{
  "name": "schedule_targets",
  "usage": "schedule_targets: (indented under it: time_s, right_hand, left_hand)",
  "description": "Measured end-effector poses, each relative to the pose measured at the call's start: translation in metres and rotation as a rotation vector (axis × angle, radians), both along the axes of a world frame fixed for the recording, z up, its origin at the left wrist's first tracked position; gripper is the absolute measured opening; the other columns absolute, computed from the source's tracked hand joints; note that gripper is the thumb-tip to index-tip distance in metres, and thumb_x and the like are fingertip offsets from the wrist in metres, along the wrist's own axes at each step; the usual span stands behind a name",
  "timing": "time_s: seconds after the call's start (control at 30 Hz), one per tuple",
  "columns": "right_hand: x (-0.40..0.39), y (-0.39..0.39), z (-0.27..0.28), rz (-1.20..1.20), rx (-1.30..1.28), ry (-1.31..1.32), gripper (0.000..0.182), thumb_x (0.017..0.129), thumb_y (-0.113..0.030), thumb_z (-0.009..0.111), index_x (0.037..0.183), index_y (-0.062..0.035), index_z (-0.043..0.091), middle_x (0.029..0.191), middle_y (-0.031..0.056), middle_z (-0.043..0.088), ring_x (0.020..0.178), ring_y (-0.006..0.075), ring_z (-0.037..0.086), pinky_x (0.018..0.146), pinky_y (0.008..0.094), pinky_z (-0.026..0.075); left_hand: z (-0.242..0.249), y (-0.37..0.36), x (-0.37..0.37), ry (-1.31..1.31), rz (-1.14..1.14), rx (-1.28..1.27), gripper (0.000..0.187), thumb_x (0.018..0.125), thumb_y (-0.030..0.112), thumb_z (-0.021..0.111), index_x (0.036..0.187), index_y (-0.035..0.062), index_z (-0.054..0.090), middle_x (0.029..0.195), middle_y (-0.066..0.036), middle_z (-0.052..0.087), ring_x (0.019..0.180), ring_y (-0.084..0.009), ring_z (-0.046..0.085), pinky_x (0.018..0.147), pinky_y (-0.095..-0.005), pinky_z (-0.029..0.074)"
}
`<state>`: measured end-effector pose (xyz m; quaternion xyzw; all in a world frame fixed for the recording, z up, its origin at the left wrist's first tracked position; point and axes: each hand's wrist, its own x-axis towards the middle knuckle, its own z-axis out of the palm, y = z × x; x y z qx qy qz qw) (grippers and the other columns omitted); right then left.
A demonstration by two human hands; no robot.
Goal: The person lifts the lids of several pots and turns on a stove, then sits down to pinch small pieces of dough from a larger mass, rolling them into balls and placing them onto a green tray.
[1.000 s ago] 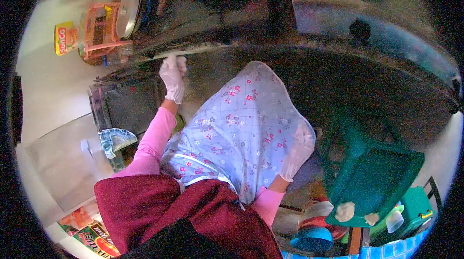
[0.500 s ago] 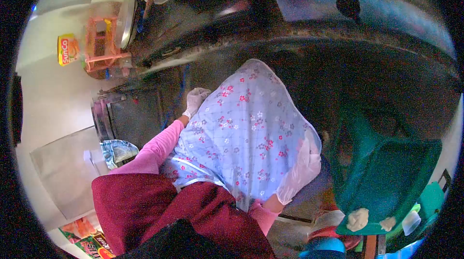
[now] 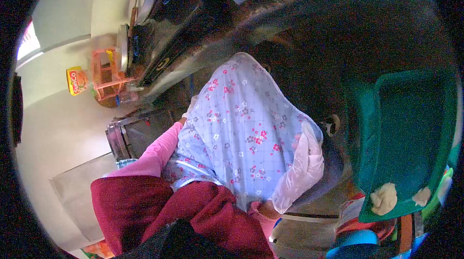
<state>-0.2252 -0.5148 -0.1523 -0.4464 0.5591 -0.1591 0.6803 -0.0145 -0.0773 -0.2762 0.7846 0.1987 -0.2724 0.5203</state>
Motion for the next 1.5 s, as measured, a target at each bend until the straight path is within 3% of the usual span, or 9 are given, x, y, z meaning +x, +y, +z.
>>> schedule_targets:
  time_s: [0.37,0.4,0.53,0.63,0.77,0.9,1.23,1.4,1.5]
  right_hand:
    - [-0.012,0.008,0.029,-0.068,-0.001,-0.103,0.024,0.092,-0.005,0.058,0.113,-0.0002,0.068,0.107,0.0053,0.069,0.090,0.0099,0.062,0.081,0.0234,0.049]
    - [-0.011,0.011,0.029,-0.135,0.057,-0.113,0.024,0.091,-0.009,0.059,0.111,-0.0018,0.070,0.097,0.0042,0.070,0.080,0.0090,0.059,0.075,0.0240,0.046]
    - [-0.013,0.011,0.034,-0.153,0.045,-0.209,0.023,0.092,-0.010,0.060,0.112,-0.0028,0.070,0.103,0.0039,0.069,0.086,0.0081,0.060,0.080,0.0236,0.047]
    - [-0.021,0.014,0.027,-0.098,-0.015,-0.196,0.020,0.090,-0.003,0.060,0.108,-0.0011,0.070,0.106,0.0080,0.070,0.098,0.0135,0.063,0.088,0.0267,0.048]
    - [-0.026,0.020,0.024,-0.174,-0.021,-0.304,0.020,0.090,-0.003,0.062,0.108,0.0003,0.069,0.106,0.0101,0.070,0.098,0.0154,0.065,0.090,0.0280,0.048]
    - [-0.032,0.025,0.025,-0.221,-0.025,-0.377,0.022,0.092,-0.005,0.060,0.112,-0.0016,0.069,0.106,0.0047,0.069,0.090,0.0081,0.062,0.079,0.0211,0.048]
    - [-0.044,0.021,0.048,-0.268,0.164,-0.555,0.024,0.092,-0.007,0.061,0.114,-0.0013,0.068,0.094,0.0012,0.067,0.080,0.0059,0.057,0.073,0.0202,0.046]
    - [-0.047,0.020,0.044,-0.246,0.071,-0.556,0.023,0.091,-0.006,0.061,0.113,-0.0007,0.069,0.092,0.0019,0.068,0.078,0.0057,0.057,0.071,0.0210,0.047]
    - [-0.044,0.029,0.020,-0.261,-0.013,-0.539,0.021,0.091,-0.007,0.062,0.110,-0.0002,0.069,0.097,0.0062,0.070,0.084,0.0101,0.061,0.076,0.0238,0.048]
  left_hand:
    - [0.038,-0.004,0.012,-0.011,-0.165,0.144,0.014,0.090,0.013,0.062,0.091,0.0007,0.068,0.087,-0.004,0.068,0.076,-0.0115,0.061,0.070,-0.0249,0.049]
    - [0.038,-0.007,0.014,-0.018,-0.181,0.152,0.014,0.090,0.013,0.062,0.091,0.0007,0.068,0.087,-0.004,0.068,0.076,-0.0115,0.061,0.070,-0.0249,0.049]
    - [0.034,-0.020,0.027,-0.048,-0.262,0.199,0.014,0.090,0.014,0.062,0.092,0.0008,0.068,0.087,-0.004,0.068,0.076,-0.0116,0.061,0.070,-0.0249,0.049]
    - [0.028,-0.033,0.038,-0.066,-0.340,0.241,0.015,0.090,0.014,0.062,0.093,0.0009,0.068,0.088,-0.004,0.068,0.076,-0.0117,0.061,0.070,-0.0250,0.049]
    - [0.028,-0.043,0.043,-0.090,-0.424,0.310,0.016,0.090,0.015,0.062,0.093,0.0010,0.068,0.088,-0.004,0.068,0.076,-0.0118,0.061,0.070,-0.0250,0.049]
    - [0.033,-0.045,0.041,-0.122,-0.489,0.380,0.016,0.091,0.015,0.062,0.094,0.0011,0.068,0.088,-0.004,0.068,0.076,-0.0119,0.061,0.071,-0.0250,0.049]
    - [0.046,-0.048,0.036,-0.200,-0.674,0.567,0.018,0.091,0.017,0.061,0.096,0.0013,0.068,0.089,-0.004,0.068,0.077,-0.0121,0.061,0.071,-0.0250,0.049]
    - [0.083,-0.096,0.058,-0.473,-0.932,0.905,0.019,0.092,0.018,0.061,0.097,0.0015,0.069,0.090,-0.004,0.068,0.077,-0.0123,0.061,0.071,-0.0250,0.049]
    - [0.132,-0.185,0.077,-0.869,-0.855,0.742,0.019,0.092,0.018,0.060,0.098,0.0015,0.069,0.090,-0.004,0.068,0.077,-0.0123,0.061,0.071,-0.0250,0.049]
